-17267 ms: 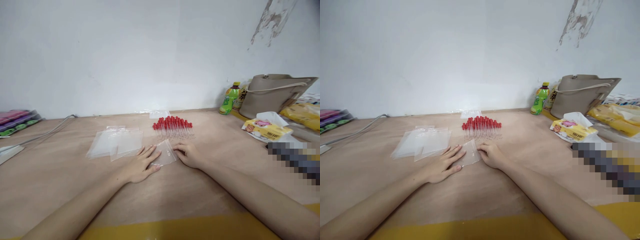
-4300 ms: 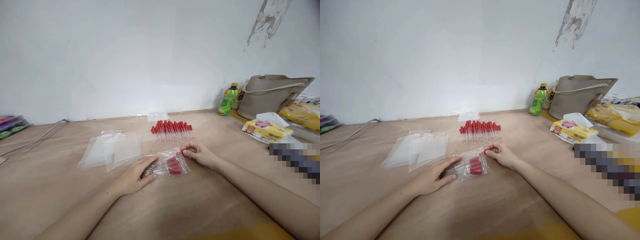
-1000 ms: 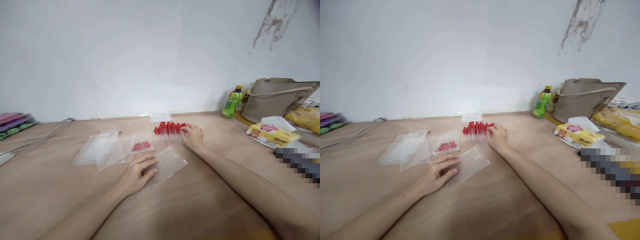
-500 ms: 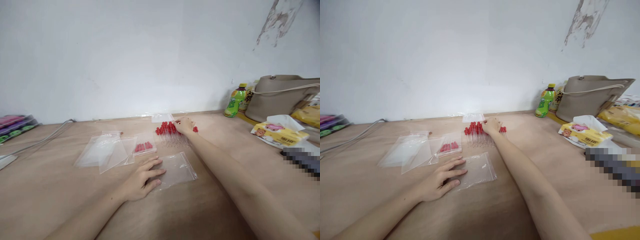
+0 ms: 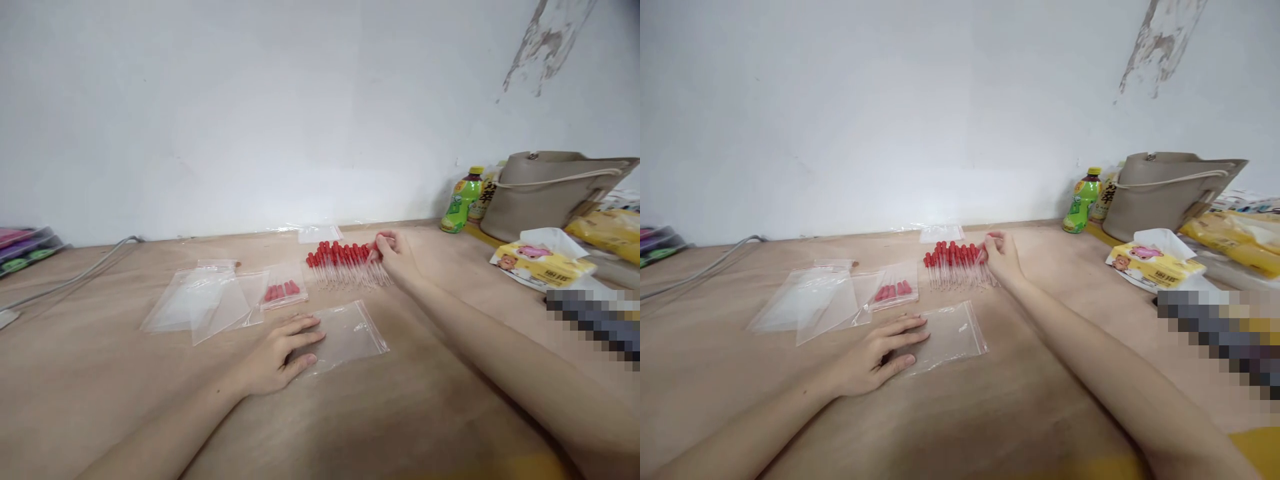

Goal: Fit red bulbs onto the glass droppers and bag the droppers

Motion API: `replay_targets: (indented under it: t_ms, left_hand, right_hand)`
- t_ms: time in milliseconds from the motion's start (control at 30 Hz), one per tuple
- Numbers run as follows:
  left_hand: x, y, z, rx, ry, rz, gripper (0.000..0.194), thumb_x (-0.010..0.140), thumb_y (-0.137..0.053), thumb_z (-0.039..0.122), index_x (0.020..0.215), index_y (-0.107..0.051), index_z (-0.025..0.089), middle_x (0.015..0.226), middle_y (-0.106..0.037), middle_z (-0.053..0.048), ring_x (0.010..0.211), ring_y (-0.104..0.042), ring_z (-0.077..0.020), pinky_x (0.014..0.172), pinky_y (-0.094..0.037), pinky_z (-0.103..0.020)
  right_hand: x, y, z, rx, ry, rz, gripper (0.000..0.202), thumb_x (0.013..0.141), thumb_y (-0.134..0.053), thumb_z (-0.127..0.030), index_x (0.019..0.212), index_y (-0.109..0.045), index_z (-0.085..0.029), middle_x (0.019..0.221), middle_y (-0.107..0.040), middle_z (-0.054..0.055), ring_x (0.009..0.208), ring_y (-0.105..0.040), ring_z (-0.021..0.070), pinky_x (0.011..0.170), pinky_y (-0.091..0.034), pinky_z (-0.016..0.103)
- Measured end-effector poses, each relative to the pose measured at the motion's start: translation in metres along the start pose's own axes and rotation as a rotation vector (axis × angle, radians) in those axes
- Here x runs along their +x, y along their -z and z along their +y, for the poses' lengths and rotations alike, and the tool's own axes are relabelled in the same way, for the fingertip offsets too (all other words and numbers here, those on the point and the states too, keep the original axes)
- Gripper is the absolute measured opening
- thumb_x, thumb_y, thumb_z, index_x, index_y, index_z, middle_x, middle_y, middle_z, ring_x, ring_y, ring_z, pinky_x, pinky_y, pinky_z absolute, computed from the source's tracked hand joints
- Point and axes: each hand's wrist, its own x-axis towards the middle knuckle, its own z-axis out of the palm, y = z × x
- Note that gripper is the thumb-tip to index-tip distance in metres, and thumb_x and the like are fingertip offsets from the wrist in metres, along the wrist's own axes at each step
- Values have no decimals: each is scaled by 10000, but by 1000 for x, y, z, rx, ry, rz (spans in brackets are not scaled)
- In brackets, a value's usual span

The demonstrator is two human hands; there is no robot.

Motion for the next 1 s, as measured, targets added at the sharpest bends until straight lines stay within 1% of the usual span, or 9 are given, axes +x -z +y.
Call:
replay_targets:
  t_ms: [100, 200, 333, 467, 533, 633, 767, 833, 1000]
  left_hand:
    - [1, 0, -1, -2, -12, 0, 389, 852, -450, 343, 1239, -459, 303, 1346, -400, -32, 1244, -350, -231, 1021, -299, -457]
    - [2, 2, 0, 9, -8, -16, 389, 857, -442, 354, 1243, -453, 309, 1350, -394, -25, 1247, -344, -233, 1020, -297, -461]
    - [2, 5, 2, 39, -16, -81, 441, 848, -450, 398, 1276, -407, 306, 1384, -338, -23, 1274, -292, -238, 1034, -266, -461]
    - [2, 5, 2, 66, -25, -88, 507, 822, -475, 447, 1297, -371, 303, 1397, -313, -27, 1284, -266, -247, 1042, -237, -470]
    - [2, 5, 2, 81, -26, -95, 539, 827, -463, 453, 1323, -325, 292, 1400, -309, -33, 1285, -267, -237, 1045, -239, -454]
    - [3, 5, 3, 86, -39, -91, 582, 833, -452, 454, 1352, -263, 272, 1394, -320, -43, 1282, -272, -232, 1051, -232, -442]
    - [3, 5, 3, 96, -36, -89, 593, 829, -452, 469, 1353, -262, 266, 1391, -327, -47, 1280, -272, -240, 1052, -223, -451]
    - [3, 6, 4, 105, -32, -95, 598, 825, -450, 481, 1351, -265, 265, 1389, -330, -49, 1278, -276, -242, 1048, -229, -454]
    - [4, 8, 7, 126, -27, -118, 596, 826, -432, 502, 1350, -268, 270, 1392, -326, -40, 1280, -273, -236, 1054, -221, -447]
  right_hand:
    - [-35, 26, 6, 114, -54, 37, 377, 716, -518, -508, 908, -385, -212, 671, -568, -35, 469, -463, 75, 476, -392, 217]
    - [-61, 40, 11, 106, -115, 46, 381, 713, -527, -499, 933, -412, -210, 669, -567, -30, 481, -471, 83, 486, -401, 226]
    - [-76, 40, 11, 165, -167, 15, 364, 719, -535, -475, 941, -434, -206, 679, -569, -26, 508, -501, 86, 523, -437, 237]
    - [-83, 37, 7, 270, -261, -60, 344, 712, -567, -451, 913, -425, -211, 702, -582, -20, 542, -552, 101, 563, -471, 268]
    - [-86, 40, 5, 323, -321, -160, 329, 707, -588, -428, 895, -432, -207, 758, -606, 4, 589, -582, 114, 597, -481, 287]
    - [-86, 50, 3, 274, -376, -434, 300, 683, -635, -385, 845, -482, -184, 810, -618, 27, 665, -590, 117, 638, -468, 276]
    - [-83, 62, 1, 40, -338, -774, 297, 663, -657, -391, 806, -536, -160, 626, -540, -33, 544, -479, 72, 519, -377, 207]
    - [-82, 63, 1, -57, -276, -844, 306, 670, -649, -412, 798, -544, -154, 566, -476, -54, 502, -407, 61, 471, -311, 194]
    - [-86, 56, 2, -179, -128, -832, 302, 673, -640, -442, 775, -606, -159, 585, -470, -36, 500, -350, 65, 452, -265, 209]
